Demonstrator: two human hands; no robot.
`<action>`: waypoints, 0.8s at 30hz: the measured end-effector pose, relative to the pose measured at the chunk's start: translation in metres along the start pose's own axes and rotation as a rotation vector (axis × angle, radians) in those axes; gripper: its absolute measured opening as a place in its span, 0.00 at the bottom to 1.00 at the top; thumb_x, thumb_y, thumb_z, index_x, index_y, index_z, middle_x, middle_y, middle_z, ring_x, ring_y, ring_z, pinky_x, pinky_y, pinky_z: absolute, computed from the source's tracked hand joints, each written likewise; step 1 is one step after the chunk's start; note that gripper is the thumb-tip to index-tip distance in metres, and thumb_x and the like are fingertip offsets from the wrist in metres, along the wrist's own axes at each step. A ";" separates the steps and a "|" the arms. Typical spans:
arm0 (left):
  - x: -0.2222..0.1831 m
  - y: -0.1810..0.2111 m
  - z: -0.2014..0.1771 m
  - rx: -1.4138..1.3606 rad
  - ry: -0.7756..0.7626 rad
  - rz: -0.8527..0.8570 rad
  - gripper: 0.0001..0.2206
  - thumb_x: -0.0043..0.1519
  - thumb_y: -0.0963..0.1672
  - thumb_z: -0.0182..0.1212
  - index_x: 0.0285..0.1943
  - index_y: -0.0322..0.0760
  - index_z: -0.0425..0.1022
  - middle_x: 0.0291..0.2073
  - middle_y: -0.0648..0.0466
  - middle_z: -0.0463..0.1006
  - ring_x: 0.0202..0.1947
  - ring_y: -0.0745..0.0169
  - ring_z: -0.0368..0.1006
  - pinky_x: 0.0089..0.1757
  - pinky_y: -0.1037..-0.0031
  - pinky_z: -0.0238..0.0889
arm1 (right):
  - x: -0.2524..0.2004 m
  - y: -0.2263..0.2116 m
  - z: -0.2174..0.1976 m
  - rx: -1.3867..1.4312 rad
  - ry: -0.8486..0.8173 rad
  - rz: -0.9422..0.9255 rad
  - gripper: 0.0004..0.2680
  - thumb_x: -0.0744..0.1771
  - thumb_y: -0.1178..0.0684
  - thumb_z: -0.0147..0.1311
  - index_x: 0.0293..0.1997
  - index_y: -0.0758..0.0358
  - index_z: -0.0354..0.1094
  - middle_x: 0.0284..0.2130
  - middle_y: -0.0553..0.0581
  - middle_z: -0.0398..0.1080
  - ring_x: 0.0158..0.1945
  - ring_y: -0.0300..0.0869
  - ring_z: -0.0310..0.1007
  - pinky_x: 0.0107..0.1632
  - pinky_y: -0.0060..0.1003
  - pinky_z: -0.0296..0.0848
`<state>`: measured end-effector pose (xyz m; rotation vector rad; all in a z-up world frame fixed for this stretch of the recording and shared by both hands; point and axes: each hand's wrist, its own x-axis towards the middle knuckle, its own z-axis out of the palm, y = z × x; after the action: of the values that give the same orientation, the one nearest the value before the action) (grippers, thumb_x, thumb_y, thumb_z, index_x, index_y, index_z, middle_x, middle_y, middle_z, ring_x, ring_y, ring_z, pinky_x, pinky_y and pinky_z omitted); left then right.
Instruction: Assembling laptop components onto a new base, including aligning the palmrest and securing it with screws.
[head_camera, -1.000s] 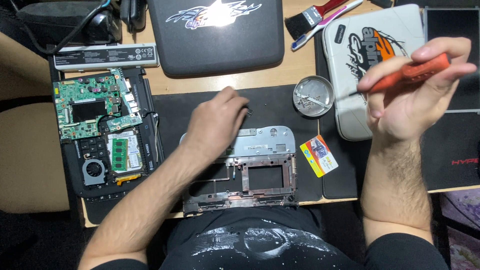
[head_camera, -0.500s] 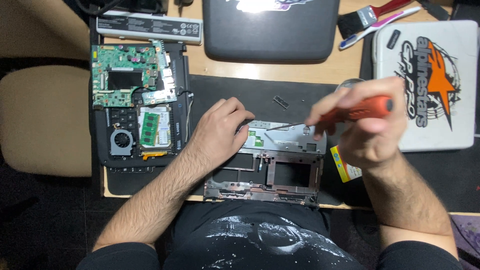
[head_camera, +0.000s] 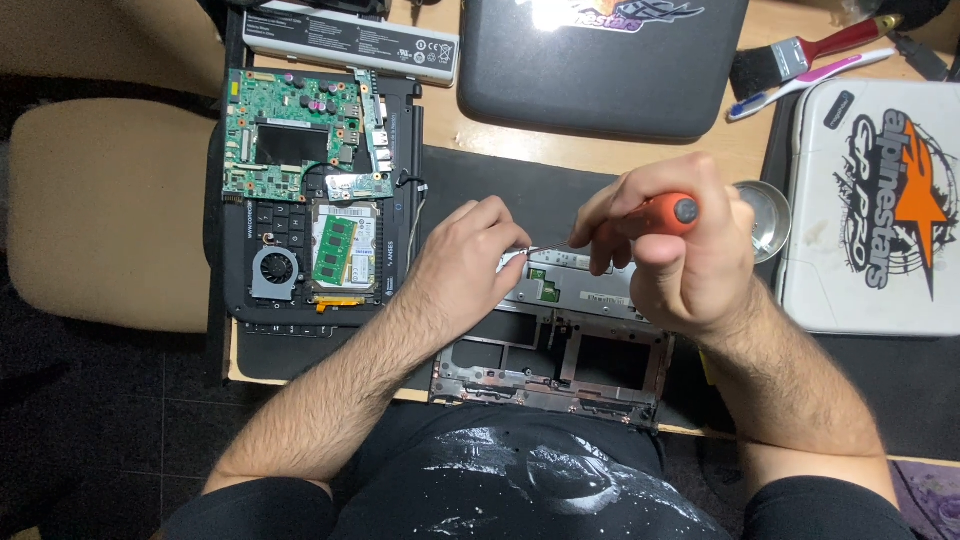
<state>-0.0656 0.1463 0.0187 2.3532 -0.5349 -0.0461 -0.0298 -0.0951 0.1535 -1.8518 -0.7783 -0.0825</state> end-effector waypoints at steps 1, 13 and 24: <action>0.000 0.000 0.000 -0.002 -0.001 0.000 0.05 0.68 0.41 0.79 0.51 0.37 0.91 0.46 0.52 0.81 0.48 0.49 0.78 0.50 0.54 0.77 | 0.000 -0.001 0.000 -0.001 -0.001 0.002 0.26 0.81 0.28 0.31 0.56 0.69 0.55 0.35 0.66 0.83 0.22 0.42 0.80 0.26 0.31 0.72; 0.000 0.001 0.000 0.001 -0.017 -0.008 0.05 0.70 0.41 0.78 0.52 0.37 0.91 0.46 0.52 0.80 0.48 0.48 0.78 0.50 0.54 0.77 | -0.001 -0.002 -0.005 -0.057 -0.039 -0.024 0.25 0.82 0.29 0.28 0.56 0.66 0.56 0.35 0.61 0.84 0.26 0.41 0.83 0.29 0.31 0.71; -0.001 0.004 -0.003 0.011 -0.025 -0.005 0.06 0.69 0.41 0.78 0.53 0.38 0.90 0.48 0.52 0.80 0.49 0.48 0.78 0.49 0.53 0.77 | -0.002 -0.003 -0.007 -0.046 -0.061 -0.028 0.24 0.82 0.29 0.28 0.56 0.67 0.56 0.37 0.62 0.84 0.25 0.40 0.83 0.28 0.30 0.70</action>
<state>-0.0671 0.1459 0.0230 2.3676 -0.5426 -0.0756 -0.0310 -0.1015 0.1578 -1.8945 -0.8518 -0.0626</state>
